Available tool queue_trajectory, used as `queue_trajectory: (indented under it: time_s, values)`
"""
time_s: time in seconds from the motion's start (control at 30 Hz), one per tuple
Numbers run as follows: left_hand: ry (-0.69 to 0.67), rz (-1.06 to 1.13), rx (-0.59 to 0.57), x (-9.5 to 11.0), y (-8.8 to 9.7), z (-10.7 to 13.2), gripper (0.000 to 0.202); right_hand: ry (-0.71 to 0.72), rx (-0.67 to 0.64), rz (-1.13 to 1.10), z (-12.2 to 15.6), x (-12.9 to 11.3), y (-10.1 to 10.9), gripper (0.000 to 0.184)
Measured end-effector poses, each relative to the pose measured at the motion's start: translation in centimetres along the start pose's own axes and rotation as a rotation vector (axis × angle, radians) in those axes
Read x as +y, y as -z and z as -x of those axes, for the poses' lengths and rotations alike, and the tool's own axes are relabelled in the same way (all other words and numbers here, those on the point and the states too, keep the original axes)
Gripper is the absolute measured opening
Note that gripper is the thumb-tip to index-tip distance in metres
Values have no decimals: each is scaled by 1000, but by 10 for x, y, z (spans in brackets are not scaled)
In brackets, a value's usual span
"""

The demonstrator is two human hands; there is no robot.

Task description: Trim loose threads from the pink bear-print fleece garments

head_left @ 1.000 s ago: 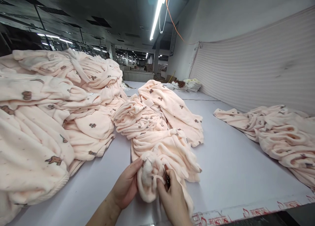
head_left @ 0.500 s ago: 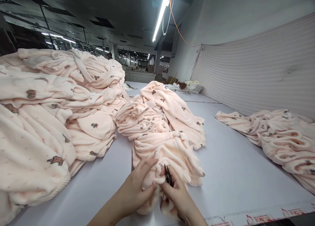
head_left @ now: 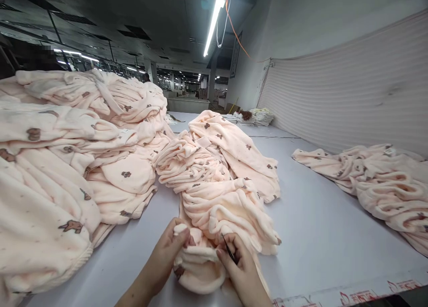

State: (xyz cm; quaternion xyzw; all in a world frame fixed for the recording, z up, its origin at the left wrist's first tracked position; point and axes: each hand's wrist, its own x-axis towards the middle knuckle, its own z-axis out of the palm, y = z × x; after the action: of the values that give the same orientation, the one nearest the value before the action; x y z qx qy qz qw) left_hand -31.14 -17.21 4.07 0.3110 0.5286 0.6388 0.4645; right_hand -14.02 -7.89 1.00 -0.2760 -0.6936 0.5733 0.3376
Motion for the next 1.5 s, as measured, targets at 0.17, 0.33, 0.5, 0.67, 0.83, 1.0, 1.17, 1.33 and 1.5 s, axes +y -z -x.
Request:
queue_trajectory:
  time_s: [0.17, 0.33, 0.5, 0.67, 0.83, 1.0, 1.17, 1.33, 1.5]
  values:
    - [35, -484, -287, 0, 6, 8, 22, 14, -58, 30, -12, -2, -6, 19]
    - [144, -178, -224, -14, 14, 7, 26, 85, -44, 252, -7, -6, -6, 15]
    - [218, 181, -163, -29, 8, 11, 26, 274, -43, 583, 17, -9, -2, 18]
    - [231, 403, -162, -31, -4, 17, 24, 410, 89, 903, 28, -2, -12, 23]
    - [212, 443, -119, -33, -7, 18, 22, 348, 83, 838, 22, 0, -11, 24]
    - [220, 415, -111, -32, -8, 18, 23, 313, 28, 758, 22, -1, -6, 23]
    - [246, 407, -111, -32, -6, 18, 31, 241, 65, 673, 22, 1, -6, 23]
    - [263, 398, -118, -31, -6, 17, 35, 232, 85, 623, 26, 5, -4, 19]
    - [276, 404, -108, -32, -8, 17, 35, 307, 83, 696, 27, 5, -9, 23]
